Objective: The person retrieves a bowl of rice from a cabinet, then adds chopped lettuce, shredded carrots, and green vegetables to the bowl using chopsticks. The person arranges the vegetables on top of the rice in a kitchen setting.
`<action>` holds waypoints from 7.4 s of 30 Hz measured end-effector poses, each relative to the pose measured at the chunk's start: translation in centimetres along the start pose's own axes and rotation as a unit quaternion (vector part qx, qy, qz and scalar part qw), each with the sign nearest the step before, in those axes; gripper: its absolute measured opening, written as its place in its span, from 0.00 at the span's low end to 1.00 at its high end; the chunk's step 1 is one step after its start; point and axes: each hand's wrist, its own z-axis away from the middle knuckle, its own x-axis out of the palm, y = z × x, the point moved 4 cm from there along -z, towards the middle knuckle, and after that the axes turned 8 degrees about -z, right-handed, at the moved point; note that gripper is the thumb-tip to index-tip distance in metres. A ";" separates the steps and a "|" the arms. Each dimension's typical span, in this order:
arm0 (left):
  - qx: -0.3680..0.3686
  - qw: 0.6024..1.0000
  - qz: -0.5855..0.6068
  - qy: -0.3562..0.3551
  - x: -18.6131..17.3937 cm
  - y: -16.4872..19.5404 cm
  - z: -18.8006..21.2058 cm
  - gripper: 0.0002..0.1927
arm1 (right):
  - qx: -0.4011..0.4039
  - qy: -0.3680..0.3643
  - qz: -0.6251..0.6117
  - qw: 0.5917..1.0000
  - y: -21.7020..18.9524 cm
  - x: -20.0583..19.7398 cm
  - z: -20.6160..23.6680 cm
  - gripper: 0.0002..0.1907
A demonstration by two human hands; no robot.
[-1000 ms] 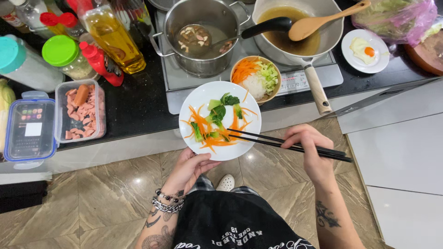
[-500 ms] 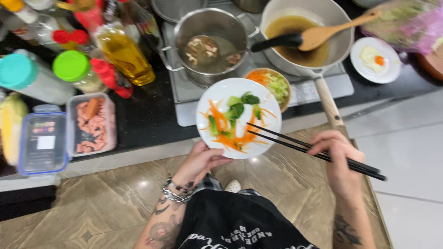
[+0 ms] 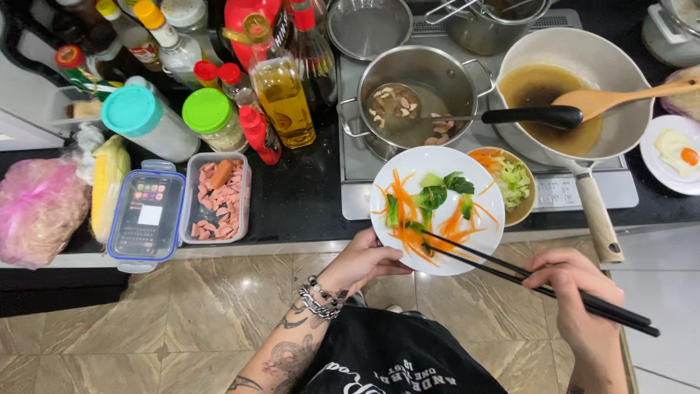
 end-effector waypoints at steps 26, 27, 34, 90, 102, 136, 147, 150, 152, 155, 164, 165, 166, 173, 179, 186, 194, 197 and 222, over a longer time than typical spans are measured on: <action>-0.032 0.994 -0.050 -0.091 0.8 0.8 -0.1 0.25 | 0.056 0.128 -0.054 0.989 -3.1 -2.9 4.3 0.21; -0.038 0.994 -0.059 -0.088 0.8 0.8 -0.1 0.25 | 0.066 0.118 -0.050 0.990 -3.4 -2.4 4.4 0.19; -0.032 0.991 -0.067 -0.109 2.1 0.8 0.2 0.24 | 0.092 0.100 0.001 0.991 -4.3 1.2 5.8 0.08; -0.054 0.996 -0.065 -0.008 0.6 -1.0 2.4 0.22 | 0.056 0.070 -0.036 0.995 -0.1 1.2 0.7 0.06; -0.049 0.997 -0.062 -0.003 0.4 -1.1 3.2 0.22 | 0.064 0.126 -0.034 0.989 1.6 1.2 0.7 0.11; -0.018 0.977 -0.011 0.211 -9.7 -2.3 11.8 0.26 | 0.202 0.220 -0.201 0.933 7.3 -0.4 0.0 0.14; -0.024 0.980 -0.001 0.195 -8.1 -2.2 11.5 0.26 | 0.191 0.137 -0.121 0.964 6.0 2.5 -3.0 0.11; -0.025 0.981 0.003 0.191 -7.8 -2.1 11.5 0.26 | 0.092 0.055 -0.074 0.991 4.3 2.5 -3.4 0.09; -0.017 0.983 0.006 0.183 -7.7 -2.0 11.3 0.26 | 0.045 0.042 -0.028 0.998 3.4 2.1 -3.5 0.08; -0.013 0.984 0.006 0.177 -7.6 -1.9 11.1 0.26 | 0.031 0.057 -0.008 0.998 2.7 1.5 -3.4 0.07; -0.008 0.985 0.007 0.172 -7.8 -1.6 10.6 0.26 | 0.029 0.039 -0.007 0.999 3.4 3.8 -4.3 0.06; -0.009 0.985 0.006 0.171 -7.8 -1.6 10.6 0.26 | 0.026 0.031 0.000 0.999 3.4 4.1 -4.3 0.06; -0.010 0.985 0.005 0.171 -7.7 -1.6 10.6 0.26 | 0.028 0.034 0.000 0.999 3.5 4.3 -4.2 0.06; -0.015 0.985 -0.003 0.171 -7.9 -1.7 10.7 0.26 | 0.066 0.093 -0.012 0.993 2.4 1.5 -3.3 0.11; -0.021 0.986 -0.016 0.163 -8.1 -2.0 10.1 0.25 | 0.053 0.126 -0.051 0.989 1.1 -1.4 -2.1 0.14; -0.042 0.988 -0.048 0.143 -8.2 -2.2 9.2 0.25 | 0.076 0.055 -0.113 0.989 0.8 0.6 -1.6 0.07; -0.041 0.990 -0.064 0.115 -8.1 -2.6 9.0 0.25 | 0.040 0.013 -0.095 0.995 2.4 4.4 -2.5 0.05; -0.042 0.991 -0.060 0.112 -8.3 -2.8 9.0 0.25 | 0.059 0.055 -0.089 0.993 3.4 4.4 -2.2 0.07; -0.060 0.989 -0.045 0.129 -10.1 -5.3 9.6 0.25 | 0.079 0.187 -0.389 0.899 6.0 0.2 -1.5 0.15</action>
